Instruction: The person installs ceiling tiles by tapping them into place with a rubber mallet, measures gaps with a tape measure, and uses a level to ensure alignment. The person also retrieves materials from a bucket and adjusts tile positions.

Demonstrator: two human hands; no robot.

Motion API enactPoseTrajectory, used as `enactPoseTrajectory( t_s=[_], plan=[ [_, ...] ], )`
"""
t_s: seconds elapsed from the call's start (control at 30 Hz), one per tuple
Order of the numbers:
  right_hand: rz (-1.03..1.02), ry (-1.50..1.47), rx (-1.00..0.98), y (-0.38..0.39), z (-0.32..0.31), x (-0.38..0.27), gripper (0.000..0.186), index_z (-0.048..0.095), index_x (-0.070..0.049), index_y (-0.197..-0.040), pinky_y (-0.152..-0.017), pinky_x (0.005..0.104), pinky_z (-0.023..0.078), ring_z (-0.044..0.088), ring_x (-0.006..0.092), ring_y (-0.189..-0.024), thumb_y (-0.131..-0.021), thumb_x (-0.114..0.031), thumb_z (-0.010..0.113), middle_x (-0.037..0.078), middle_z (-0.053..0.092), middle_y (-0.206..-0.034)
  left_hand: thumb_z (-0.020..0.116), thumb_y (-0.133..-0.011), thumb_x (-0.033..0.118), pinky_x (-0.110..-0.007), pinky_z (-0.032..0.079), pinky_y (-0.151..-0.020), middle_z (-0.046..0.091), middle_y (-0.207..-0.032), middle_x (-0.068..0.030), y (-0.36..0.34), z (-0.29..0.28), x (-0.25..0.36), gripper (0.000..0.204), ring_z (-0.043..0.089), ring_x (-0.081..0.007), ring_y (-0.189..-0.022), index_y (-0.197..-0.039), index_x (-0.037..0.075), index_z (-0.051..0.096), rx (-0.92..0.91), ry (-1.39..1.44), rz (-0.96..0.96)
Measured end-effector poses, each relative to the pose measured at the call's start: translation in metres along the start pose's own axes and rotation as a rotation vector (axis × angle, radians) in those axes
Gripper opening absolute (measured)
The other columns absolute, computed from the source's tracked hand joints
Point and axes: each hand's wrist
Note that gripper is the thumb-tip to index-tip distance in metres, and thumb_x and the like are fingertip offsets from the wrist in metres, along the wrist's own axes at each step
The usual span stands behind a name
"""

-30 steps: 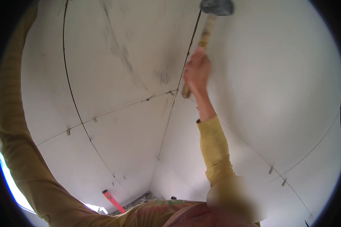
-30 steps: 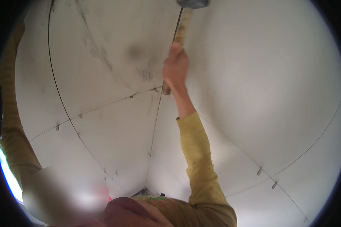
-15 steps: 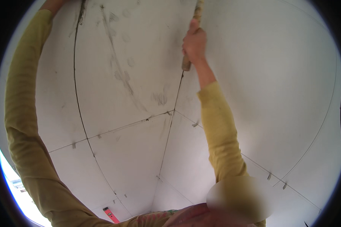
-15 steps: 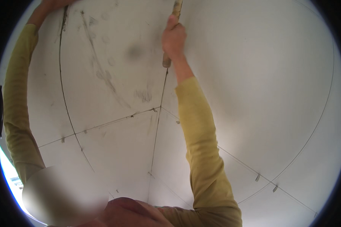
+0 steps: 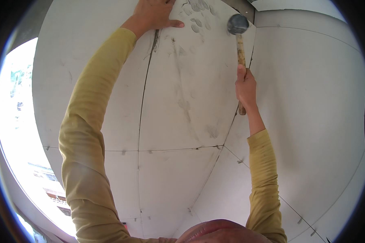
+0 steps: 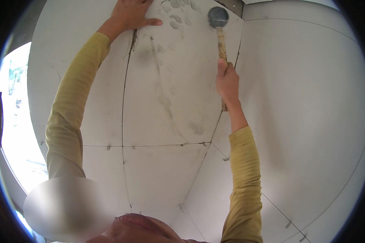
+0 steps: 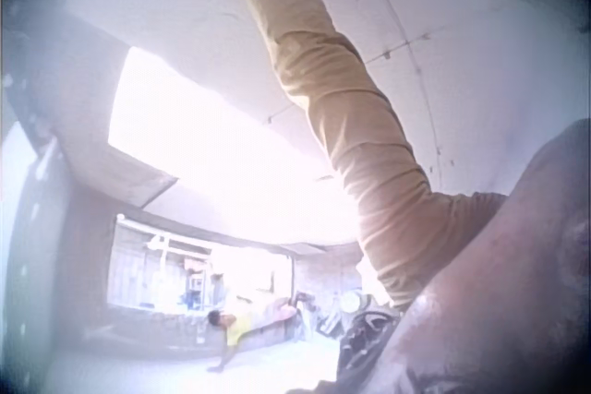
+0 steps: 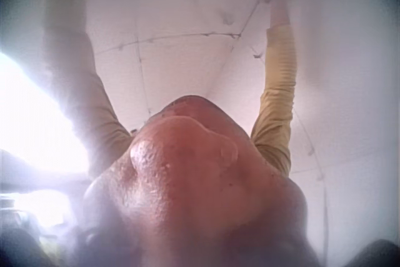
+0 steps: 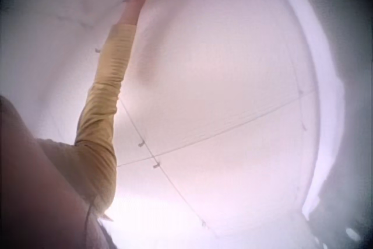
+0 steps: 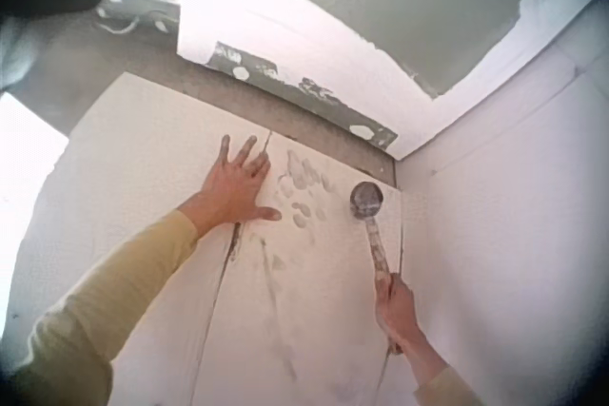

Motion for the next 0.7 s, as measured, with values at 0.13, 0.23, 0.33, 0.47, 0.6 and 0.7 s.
enactPoseTrajectory(
  t_s=[0.13, 0.23, 0.33, 0.47, 0.6, 0.7],
  plan=[
    [-0.194, 0.036, 0.022, 0.009, 0.018, -0.021, 0.056, 0.057, 0.001, -0.102, -0.058, 0.0432, 0.049, 0.061, 0.0326, -0.056, -0.108, -0.052, 0.045, 0.018, 0.061, -0.066, 0.049, -0.084, 0.084, -0.068, 0.006, -0.123, 0.037, -0.163, -0.0149, -0.001, -0.002, -0.002, 0.11, 0.016, -0.0368, -0.157, -0.154, -0.001, 0.041, 0.006, -0.043, 0.03],
    [-0.276, -0.014, 0.082, 0.001, 0.027, -0.048, 0.052, 0.057, 0.001, -0.101, -0.057, 0.0412, 0.048, 0.06, 0.0318, -0.055, -0.108, -0.05, 0.048, 0.017, 0.061, -0.064, 0.048, -0.086, 0.083, -0.069, 0.007, -0.123, 0.038, -0.163, -0.0165, 0.002, 0.014, -0.007, 0.109, 0.017, -0.0365, -0.157, -0.153, -0.002, 0.042, 0.06, -0.011, 0.032],
    [-0.426, -0.072, 0.192, -0.018, 0.022, -0.07, 0.049, 0.056, 0.0, -0.098, -0.054, 0.0383, 0.047, 0.058, 0.029, -0.052, -0.108, -0.048, 0.05, 0.015, 0.058, -0.062, 0.046, -0.087, 0.083, -0.068, 0.007, -0.123, 0.038, -0.162, -0.0182, 0.002, 0.019, -0.005, 0.108, 0.018, -0.0362, -0.157, -0.152, -0.003, 0.042, 0.086, -0.029, 0.045],
    [-0.659, -0.246, 0.373, -0.041, 0.013, -0.105, 0.047, 0.054, -0.001, -0.093, -0.05, 0.034, 0.045, 0.054, 0.025, -0.047, -0.108, -0.045, 0.051, 0.012, 0.055, -0.058, 0.045, -0.088, 0.082, -0.068, 0.007, -0.123, 0.04, -0.161, -0.0192, 0.005, 0.013, -0.009, 0.108, 0.02, -0.0352, -0.157, -0.151, -0.005, 0.042, 0.126, -0.04, 0.065],
    [-0.615, -0.201, 0.353, -0.064, 0.022, -0.114, 0.054, 0.058, 0.001, -0.099, -0.06, 0.0402, 0.052, 0.064, 0.0325, -0.059, -0.107, -0.051, 0.049, 0.017, 0.064, -0.067, 0.043, -0.089, 0.082, -0.067, 0.008, -0.123, 0.041, -0.16, -0.0195, 0.004, 0.017, -0.008, 0.107, 0.023, -0.0342, -0.156, -0.15, -0.006, 0.043, 0.153, -0.048, 0.066],
    [-0.414, 0.043, 0.154, -0.08, 0.034, -0.1, 0.062, 0.06, 0.004, -0.104, -0.069, 0.046, 0.055, 0.07, 0.039, -0.072, -0.106, -0.057, 0.047, 0.023, 0.069, -0.077, 0.042, -0.089, 0.082, -0.067, 0.008, -0.123, 0.041, -0.16, -0.0194, 0.001, 0.018, -0.007, 0.107, 0.023, -0.034, -0.156, -0.15, -0.006, 0.043, 0.13, -0.079, 0.062]
  ],
)
Point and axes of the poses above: each hand's wrist, its own y-axis away from the middle knuckle, its own z-axis out of the palm, x = y × z
